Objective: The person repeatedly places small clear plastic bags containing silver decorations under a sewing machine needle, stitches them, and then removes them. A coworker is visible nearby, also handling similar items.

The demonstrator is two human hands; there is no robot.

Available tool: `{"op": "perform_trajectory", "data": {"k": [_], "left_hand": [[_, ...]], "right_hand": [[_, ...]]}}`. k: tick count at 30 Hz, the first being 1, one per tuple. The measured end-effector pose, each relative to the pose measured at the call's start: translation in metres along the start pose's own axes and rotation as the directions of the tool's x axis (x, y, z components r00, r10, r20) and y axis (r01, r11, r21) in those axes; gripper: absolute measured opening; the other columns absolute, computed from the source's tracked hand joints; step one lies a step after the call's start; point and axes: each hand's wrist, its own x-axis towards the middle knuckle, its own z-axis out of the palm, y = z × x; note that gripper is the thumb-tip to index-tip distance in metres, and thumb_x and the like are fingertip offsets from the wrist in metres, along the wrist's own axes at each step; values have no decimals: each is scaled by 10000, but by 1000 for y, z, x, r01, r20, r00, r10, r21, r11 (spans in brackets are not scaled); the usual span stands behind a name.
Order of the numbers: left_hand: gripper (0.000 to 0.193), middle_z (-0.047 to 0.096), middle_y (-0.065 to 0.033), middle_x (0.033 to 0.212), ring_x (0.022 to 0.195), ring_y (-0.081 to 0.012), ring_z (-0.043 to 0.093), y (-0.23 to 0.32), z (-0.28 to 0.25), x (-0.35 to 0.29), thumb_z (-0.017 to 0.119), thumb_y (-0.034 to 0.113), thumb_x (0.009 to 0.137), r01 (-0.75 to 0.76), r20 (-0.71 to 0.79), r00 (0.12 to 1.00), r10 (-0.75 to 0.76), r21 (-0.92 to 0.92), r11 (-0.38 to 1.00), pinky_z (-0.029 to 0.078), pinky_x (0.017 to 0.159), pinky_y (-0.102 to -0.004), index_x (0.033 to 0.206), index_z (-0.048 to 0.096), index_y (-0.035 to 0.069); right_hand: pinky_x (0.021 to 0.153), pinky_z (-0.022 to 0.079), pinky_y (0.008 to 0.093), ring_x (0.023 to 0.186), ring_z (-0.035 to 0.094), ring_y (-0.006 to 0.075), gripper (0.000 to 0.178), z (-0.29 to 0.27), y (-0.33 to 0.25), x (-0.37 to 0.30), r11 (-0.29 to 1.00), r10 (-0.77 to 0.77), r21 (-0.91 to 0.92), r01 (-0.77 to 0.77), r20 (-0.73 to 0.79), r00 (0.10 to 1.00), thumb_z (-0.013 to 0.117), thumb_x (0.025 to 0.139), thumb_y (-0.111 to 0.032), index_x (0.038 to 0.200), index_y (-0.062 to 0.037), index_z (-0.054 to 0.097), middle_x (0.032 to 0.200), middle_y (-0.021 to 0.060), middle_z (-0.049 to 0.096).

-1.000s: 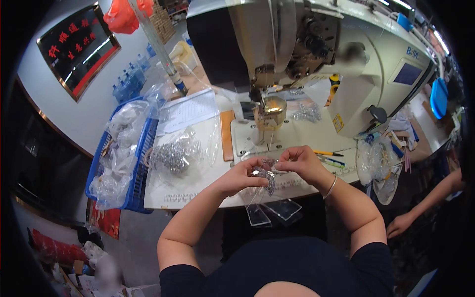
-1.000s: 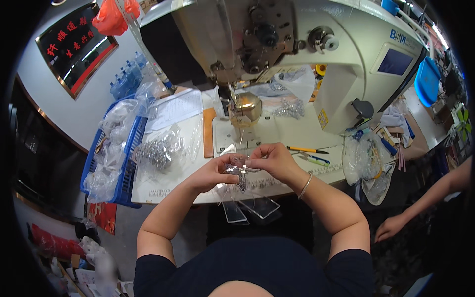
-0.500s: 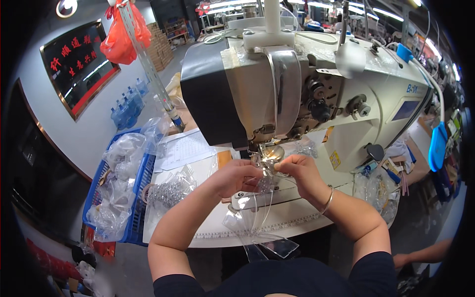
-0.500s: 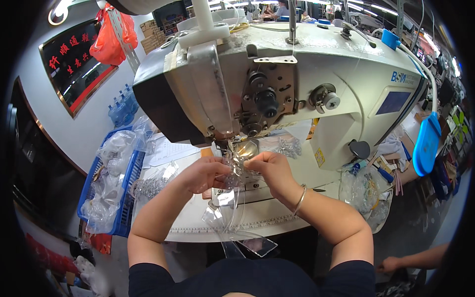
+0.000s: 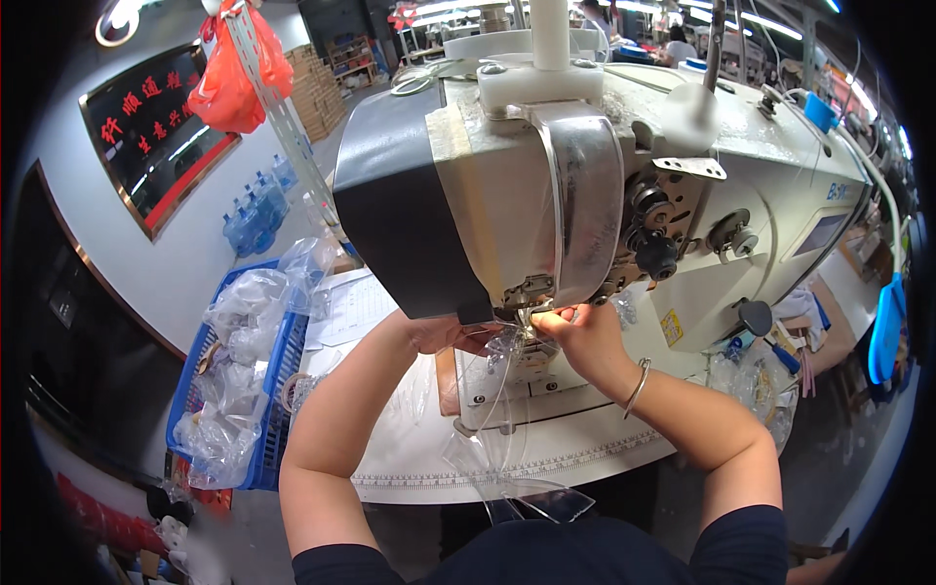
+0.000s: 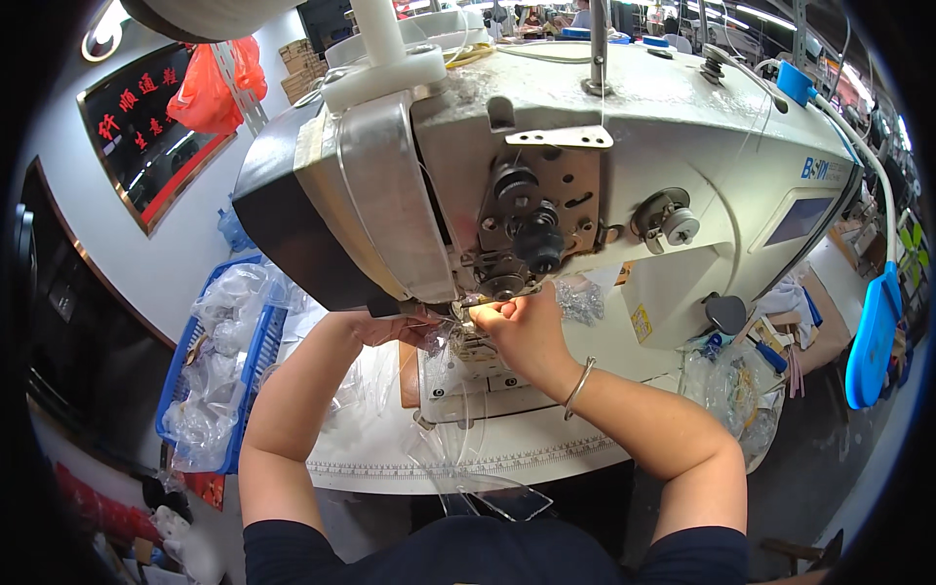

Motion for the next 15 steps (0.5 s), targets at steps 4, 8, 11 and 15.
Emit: {"op": "perform_trajectory", "data": {"k": [4,8,11,15], "left_hand": [[453,635,-68,933,770,-156,635,15,16,-7,548,398,882,-58,-29,998,57,-54,997,556,710,-391,1212,515,89],[487,636,-73,929,761,-162,635,16,9,-3,528,442,878,-49,-7,999,49,-30,998,554,699,-392,1213,515,89],[514,636,-76,926,754,-166,635,13,5,0,513,475,875,-39,-2,999,39,-8,999,553,692,-393,1214,515,88],[552,637,-80,921,744,-172,635,12,6,-1,492,518,871,-30,-1,1000,30,3,1000,551,681,-393,1216,515,88]], "right_hand": [[628,400,365,691,474,254,335,6,29,1,988,-78,131,85,-64,995,692,706,-239,558,36,570,534,140,503],[659,370,369,795,425,280,316,7,38,0,979,-178,94,183,-57,982,696,717,-272,626,22,621,571,142,507],[685,368,375,801,435,282,284,5,29,-1,974,-201,99,203,-33,979,679,728,-274,682,5,656,617,153,528],[714,366,382,828,435,293,275,5,31,-1,976,-192,98,194,-29,981,662,737,-282,709,-9,674,636,160,536]]}}
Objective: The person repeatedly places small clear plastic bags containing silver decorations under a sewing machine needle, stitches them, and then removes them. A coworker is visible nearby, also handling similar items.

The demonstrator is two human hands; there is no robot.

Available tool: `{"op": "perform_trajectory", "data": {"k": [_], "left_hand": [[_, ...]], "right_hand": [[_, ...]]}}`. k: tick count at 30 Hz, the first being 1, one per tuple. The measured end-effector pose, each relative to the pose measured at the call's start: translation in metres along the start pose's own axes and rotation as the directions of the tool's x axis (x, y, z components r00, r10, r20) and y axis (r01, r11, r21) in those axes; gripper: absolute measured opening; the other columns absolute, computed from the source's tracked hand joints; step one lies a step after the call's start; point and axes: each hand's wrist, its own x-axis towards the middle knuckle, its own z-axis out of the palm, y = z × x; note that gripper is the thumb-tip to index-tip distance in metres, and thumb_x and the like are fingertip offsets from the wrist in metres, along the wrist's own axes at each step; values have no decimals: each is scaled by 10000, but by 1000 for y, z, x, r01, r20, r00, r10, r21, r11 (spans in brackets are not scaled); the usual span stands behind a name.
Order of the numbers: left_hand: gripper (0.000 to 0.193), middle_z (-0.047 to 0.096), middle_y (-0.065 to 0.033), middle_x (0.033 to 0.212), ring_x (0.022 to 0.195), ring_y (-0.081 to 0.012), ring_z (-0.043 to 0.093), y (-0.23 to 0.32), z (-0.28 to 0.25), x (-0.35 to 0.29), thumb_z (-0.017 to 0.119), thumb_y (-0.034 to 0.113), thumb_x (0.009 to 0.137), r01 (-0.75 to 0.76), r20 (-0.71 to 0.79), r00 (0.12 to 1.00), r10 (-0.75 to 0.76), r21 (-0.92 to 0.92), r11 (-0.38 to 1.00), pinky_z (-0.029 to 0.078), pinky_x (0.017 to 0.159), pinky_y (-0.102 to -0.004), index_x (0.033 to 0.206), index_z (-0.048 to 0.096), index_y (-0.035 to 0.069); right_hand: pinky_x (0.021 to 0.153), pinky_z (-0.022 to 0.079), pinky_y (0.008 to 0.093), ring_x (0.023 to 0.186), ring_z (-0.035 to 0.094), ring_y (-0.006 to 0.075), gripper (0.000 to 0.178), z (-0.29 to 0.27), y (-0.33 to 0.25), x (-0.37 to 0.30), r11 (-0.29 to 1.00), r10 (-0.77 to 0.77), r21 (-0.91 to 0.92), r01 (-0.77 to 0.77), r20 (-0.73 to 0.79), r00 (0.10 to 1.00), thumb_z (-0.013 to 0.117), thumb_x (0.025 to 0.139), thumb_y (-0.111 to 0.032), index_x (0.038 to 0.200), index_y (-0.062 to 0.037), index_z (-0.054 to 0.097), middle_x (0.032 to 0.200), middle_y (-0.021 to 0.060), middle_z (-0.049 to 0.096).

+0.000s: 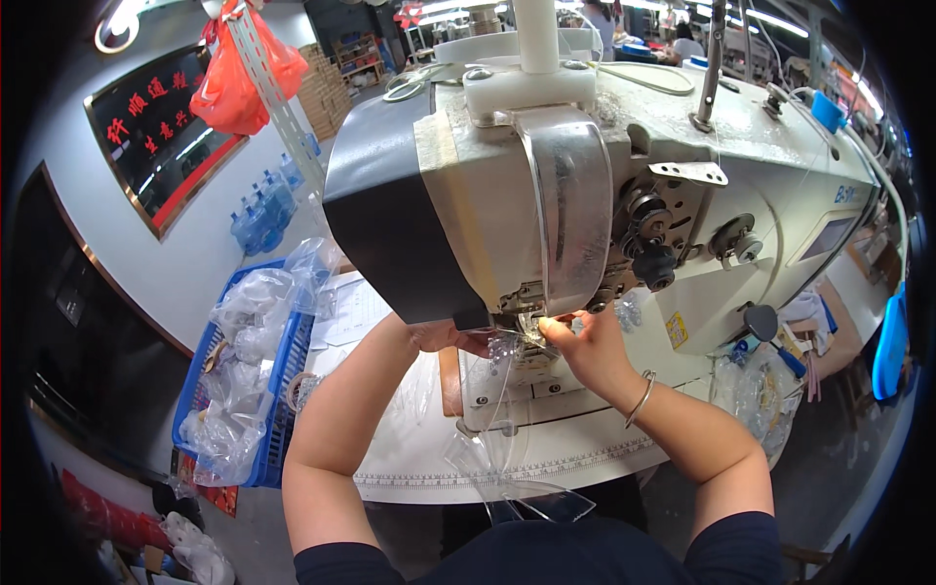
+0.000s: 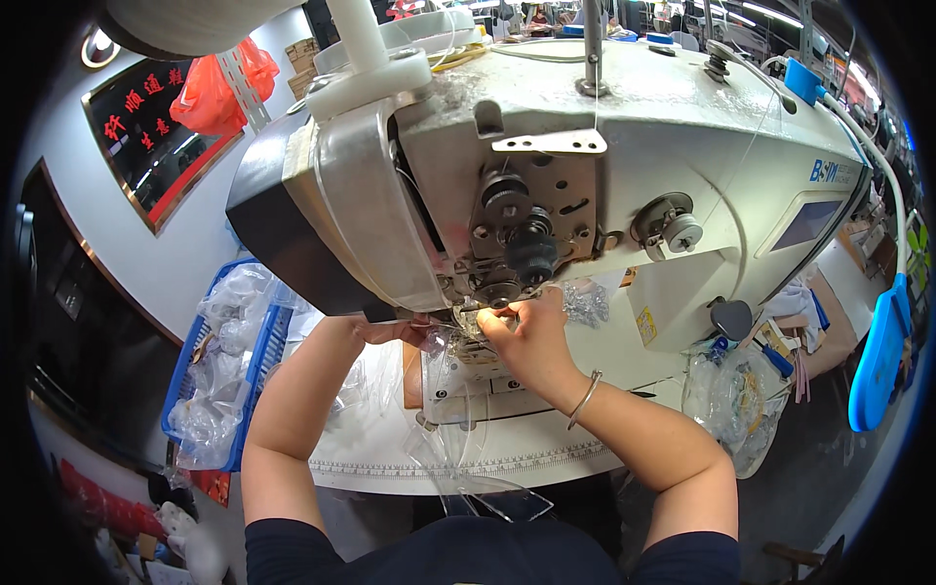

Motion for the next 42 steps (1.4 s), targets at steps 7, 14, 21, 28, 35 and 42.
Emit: {"op": "perform_trajectory", "data": {"k": [7,14,21,28,35,42], "left_hand": [[648,641,-80,909,726,-182,633,-11,-8,8,462,621,830,-45,-22,999,45,-3,999,542,655,-388,1198,530,91],[605,644,-78,900,721,-169,631,-14,-9,10,462,587,856,40,-75,996,-37,31,999,541,670,-372,1201,528,95],[600,641,-86,877,697,-173,625,-6,-6,6,460,581,863,59,-54,997,-62,-64,996,544,680,-388,1179,542,78],[519,623,-92,952,772,-174,621,-13,-8,9,563,474,846,31,-32,999,-30,30,999,540,755,-400,1162,546,63],[289,580,-135,1087,880,-198,622,-97,33,-47,641,48,785,-85,205,969,140,-256,963,542,740,-329,1031,489,38],[321,540,-177,1137,924,-241,612,-185,89,-85,570,-27,794,-459,-290,887,359,-471,753,524,767,-343,1076,436,47]], "right_hand": [[747,433,334,822,520,198,221,3,11,4,998,-26,-60,27,17,1000,650,749,-103,911,22,568,851,107,577],[697,397,395,840,478,302,275,3,-1,1,992,118,34,-118,16,993,658,731,-240,676,25,610,735,181,547],[714,412,362,857,482,282,228,-6,-18,1,975,198,78,-208,120,973,642,743,-219,751,9,647,800,165,575],[767,396,363,871,467,265,178,-7,-24,5,965,248,42,-258,165,955,648,747,-207,795,-36,660,891,98,581],[937,354,357,1027,485,233,184,-45,-11,-54,989,-119,108,98,208,971,690,730,-105,900,-81,625,1061,80,522],[882,442,371,991,548,303,343,-105,72,-123,808,-45,-565,168,225,973,681,674,-50,1010,-26,619,1020,119,592]]}}
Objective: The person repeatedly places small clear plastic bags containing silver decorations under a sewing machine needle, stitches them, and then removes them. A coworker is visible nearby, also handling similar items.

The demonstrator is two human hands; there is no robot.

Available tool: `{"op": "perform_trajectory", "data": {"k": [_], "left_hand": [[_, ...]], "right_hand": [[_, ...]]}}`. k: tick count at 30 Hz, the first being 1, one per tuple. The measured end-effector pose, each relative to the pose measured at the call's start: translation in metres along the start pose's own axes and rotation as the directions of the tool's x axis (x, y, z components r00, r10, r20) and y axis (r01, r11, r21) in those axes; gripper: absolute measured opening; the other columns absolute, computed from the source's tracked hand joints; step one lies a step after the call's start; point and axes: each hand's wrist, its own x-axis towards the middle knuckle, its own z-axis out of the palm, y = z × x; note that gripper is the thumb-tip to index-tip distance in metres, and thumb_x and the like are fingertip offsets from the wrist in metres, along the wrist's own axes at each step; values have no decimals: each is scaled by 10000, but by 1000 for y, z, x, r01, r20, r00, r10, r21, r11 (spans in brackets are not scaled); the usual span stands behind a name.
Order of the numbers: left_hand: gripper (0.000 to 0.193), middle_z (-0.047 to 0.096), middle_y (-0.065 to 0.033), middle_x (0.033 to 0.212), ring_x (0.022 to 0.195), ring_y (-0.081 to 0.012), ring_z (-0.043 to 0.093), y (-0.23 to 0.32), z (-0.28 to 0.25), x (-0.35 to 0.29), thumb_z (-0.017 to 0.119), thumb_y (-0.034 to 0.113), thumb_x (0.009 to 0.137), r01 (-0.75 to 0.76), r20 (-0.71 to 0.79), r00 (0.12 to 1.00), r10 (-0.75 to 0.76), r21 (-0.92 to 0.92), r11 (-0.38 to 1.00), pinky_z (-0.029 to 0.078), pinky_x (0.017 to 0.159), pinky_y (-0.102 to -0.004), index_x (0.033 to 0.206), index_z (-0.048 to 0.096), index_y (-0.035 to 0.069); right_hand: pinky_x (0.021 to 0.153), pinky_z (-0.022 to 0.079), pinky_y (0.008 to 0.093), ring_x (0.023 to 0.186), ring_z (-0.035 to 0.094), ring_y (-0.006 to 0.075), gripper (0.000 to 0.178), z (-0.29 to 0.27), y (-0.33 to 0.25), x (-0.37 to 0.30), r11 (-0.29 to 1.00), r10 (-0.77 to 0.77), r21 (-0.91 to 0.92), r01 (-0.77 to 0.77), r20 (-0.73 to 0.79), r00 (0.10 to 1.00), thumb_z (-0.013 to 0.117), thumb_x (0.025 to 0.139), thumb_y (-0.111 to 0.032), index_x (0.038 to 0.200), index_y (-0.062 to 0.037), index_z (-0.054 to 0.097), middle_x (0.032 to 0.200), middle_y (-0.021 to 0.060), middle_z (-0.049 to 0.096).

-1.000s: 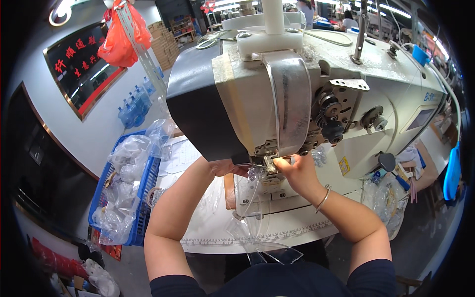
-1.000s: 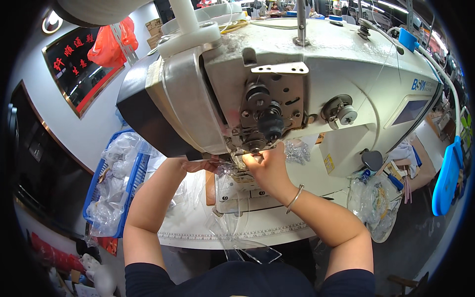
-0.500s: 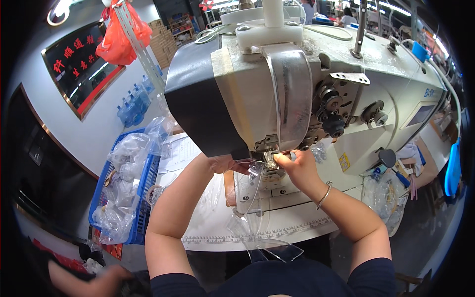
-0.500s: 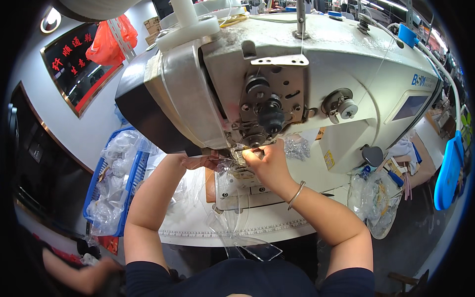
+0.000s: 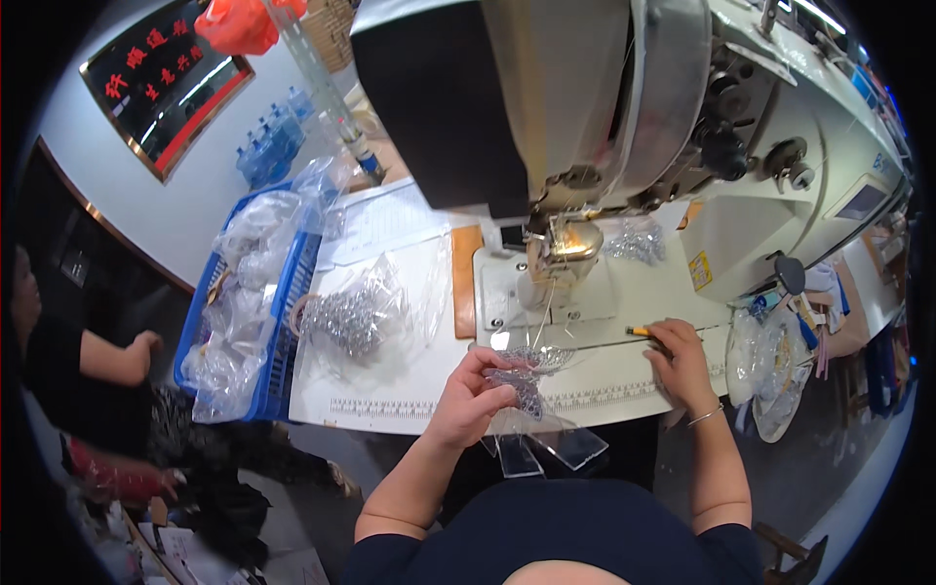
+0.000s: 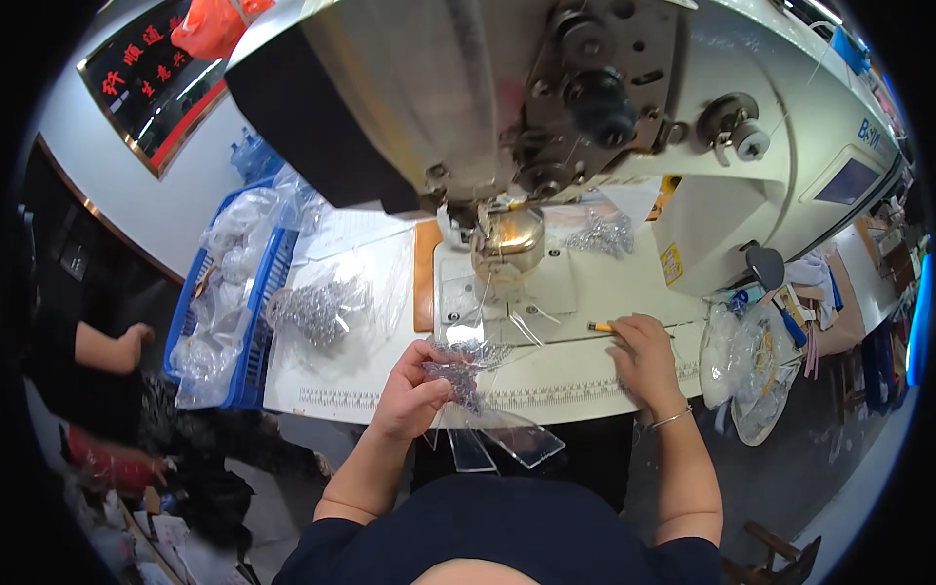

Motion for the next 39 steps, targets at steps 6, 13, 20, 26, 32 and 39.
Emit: {"op": "perform_trajectory", "data": {"k": [6,13,20,26,32,39], "left_hand": [[304,518,-167,1165,976,-223,582,-8,11,-24,531,-49,812,-90,-126,988,90,5,996,520,780,-346,1085,436,45],[284,521,-148,1159,965,-225,585,-13,12,-31,527,-23,818,-62,-182,981,70,47,997,519,796,-372,1078,440,50],[268,519,-137,1153,930,-184,577,-16,18,-38,509,-29,825,-88,-241,967,88,12,996,516,770,-325,1073,444,50],[268,513,-136,1159,895,-166,572,-27,23,-31,512,-48,826,-77,-224,972,76,6,997,513,769,-323,1064,443,54],[271,524,-145,1152,860,-154,573,-24,32,-38,529,-56,825,-109,-235,964,121,64,992,506,751,-308,1060,440,45],[284,548,-137,1126,882,-160,602,-27,25,-47,562,-51,825,-128,-200,970,137,58,990,531,750,-288,1069,440,28]], "right_hand": [[709,484,370,806,594,304,186,21,-2,-4,990,123,98,-104,-219,968,571,802,-3,984,-29,601,882,102,599],[809,431,393,926,541,317,253,27,0,20,980,-29,-194,-48,-379,925,596,788,-25,1038,-59,592,1023,121,568],[790,440,377,877,545,307,272,-16,0,-46,973,135,-178,-147,-79,988,676,678,-36,945,-21,625,932,123,584],[700,457,340,782,565,292,92,2,-7,-51,984,162,125,-127,-338,927,509,830,16,902,-1,563,867,135,562],[552,437,275,601,525,182,338,6,-132,-23,950,-127,275,151,-105,986,631,810,-110,1147,-96,600,964,96,505],[527,460,286,626,571,184,243,25,-140,-12,926,-166,300,230,-223,960,736,708,-127,934,-81,659,805,50,570]]}}
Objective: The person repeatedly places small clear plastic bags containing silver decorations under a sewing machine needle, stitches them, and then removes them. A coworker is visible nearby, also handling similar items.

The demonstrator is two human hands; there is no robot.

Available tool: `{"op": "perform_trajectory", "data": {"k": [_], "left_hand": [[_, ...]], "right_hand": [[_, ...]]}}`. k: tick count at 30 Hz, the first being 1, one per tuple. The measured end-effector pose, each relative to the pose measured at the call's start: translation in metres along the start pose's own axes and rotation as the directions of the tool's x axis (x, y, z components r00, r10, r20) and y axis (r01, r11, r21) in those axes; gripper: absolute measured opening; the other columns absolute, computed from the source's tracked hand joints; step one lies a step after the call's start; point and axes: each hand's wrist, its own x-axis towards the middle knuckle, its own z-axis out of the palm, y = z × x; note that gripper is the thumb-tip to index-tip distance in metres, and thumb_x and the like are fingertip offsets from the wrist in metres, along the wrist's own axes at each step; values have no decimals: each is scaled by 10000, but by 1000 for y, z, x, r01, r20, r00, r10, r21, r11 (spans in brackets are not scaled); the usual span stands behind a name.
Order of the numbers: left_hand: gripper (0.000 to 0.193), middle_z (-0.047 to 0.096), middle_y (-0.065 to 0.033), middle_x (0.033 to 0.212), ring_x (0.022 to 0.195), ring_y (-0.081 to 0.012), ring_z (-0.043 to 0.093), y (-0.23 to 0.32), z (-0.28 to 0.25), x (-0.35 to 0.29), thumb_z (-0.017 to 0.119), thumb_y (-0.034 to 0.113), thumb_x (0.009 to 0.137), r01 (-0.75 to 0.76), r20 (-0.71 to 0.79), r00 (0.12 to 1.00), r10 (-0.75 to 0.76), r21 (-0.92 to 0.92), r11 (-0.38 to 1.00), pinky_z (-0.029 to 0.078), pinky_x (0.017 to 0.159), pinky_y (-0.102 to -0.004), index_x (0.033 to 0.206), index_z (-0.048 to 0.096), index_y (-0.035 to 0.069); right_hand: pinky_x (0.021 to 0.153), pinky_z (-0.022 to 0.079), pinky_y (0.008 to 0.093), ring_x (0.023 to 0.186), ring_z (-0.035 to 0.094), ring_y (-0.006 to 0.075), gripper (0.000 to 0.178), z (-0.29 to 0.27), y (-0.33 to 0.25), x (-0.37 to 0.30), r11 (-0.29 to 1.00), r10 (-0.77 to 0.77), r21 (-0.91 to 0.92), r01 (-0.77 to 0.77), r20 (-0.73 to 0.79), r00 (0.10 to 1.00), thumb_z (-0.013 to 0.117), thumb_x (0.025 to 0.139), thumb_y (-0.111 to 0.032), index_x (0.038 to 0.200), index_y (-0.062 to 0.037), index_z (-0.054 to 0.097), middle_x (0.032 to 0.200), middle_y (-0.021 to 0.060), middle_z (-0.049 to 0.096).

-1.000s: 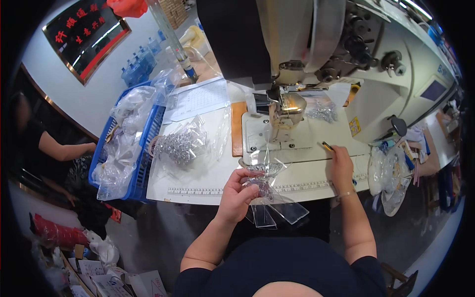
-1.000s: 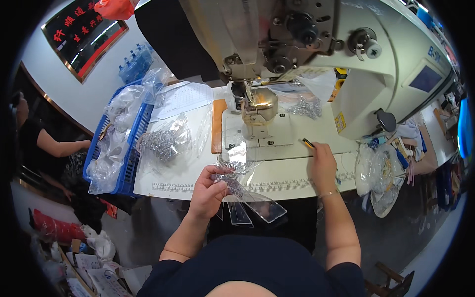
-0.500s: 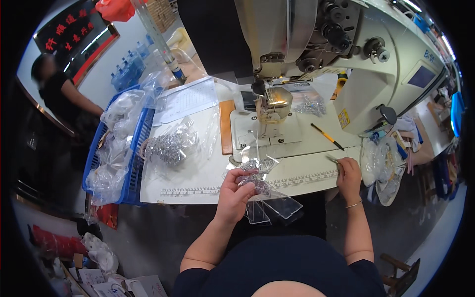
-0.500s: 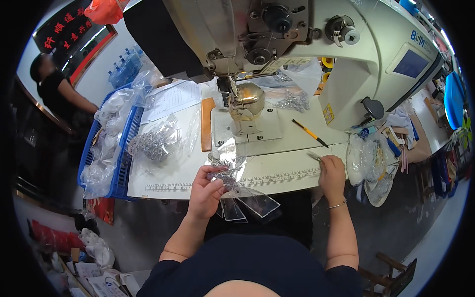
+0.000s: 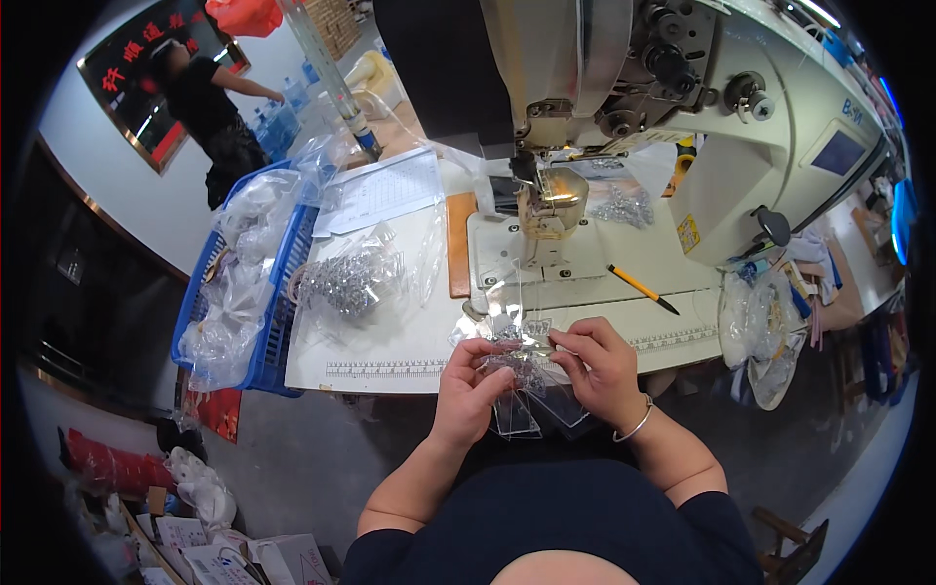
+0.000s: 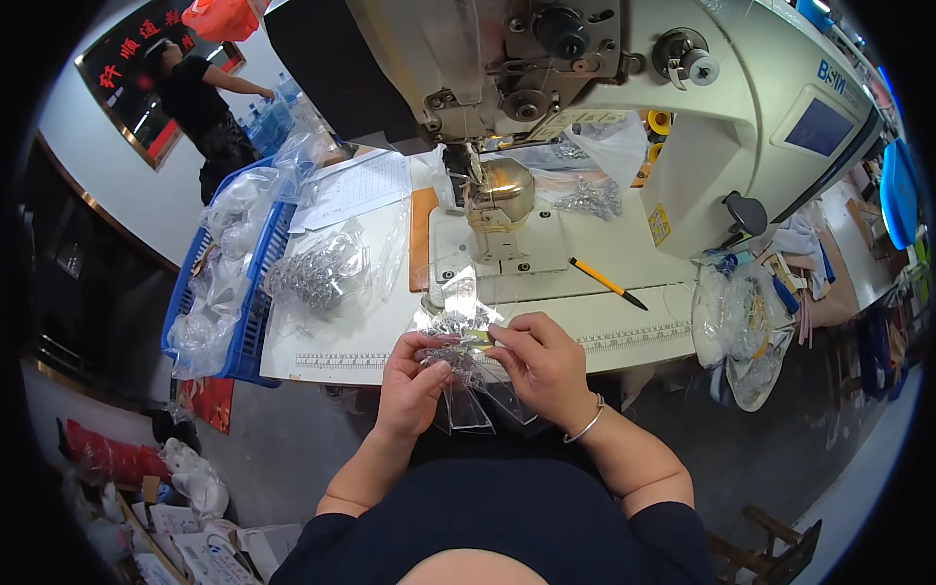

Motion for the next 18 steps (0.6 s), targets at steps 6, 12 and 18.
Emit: {"op": "perform_trajectory", "data": {"k": [6,12,18], "left_hand": [[288,549,-131,1122,879,-156,603,-1,1,-2,564,-44,828,24,10,1000,-24,-28,999,531,749,-286,1076,440,32],[282,548,-127,1118,892,-155,599,2,1,-3,566,-36,832,-4,-14,1000,4,-45,999,531,753,-296,1076,441,33],[284,546,-134,1119,901,-164,595,-2,0,-2,564,-39,830,-1,24,1000,2,-30,1000,527,758,-299,1076,439,31]], "right_hand": [[550,471,270,647,578,195,217,2,-1,6,993,-115,-10,115,-11,993,729,710,-62,918,-56,666,798,72,580],[552,468,263,641,574,192,213,-2,0,0,998,11,69,-8,-39,999,721,712,-28,917,-45,666,792,86,578],[546,471,289,649,580,202,198,3,0,5,998,-68,7,68,-34,997,743,694,-110,874,-77,669,802,58,591]]}}
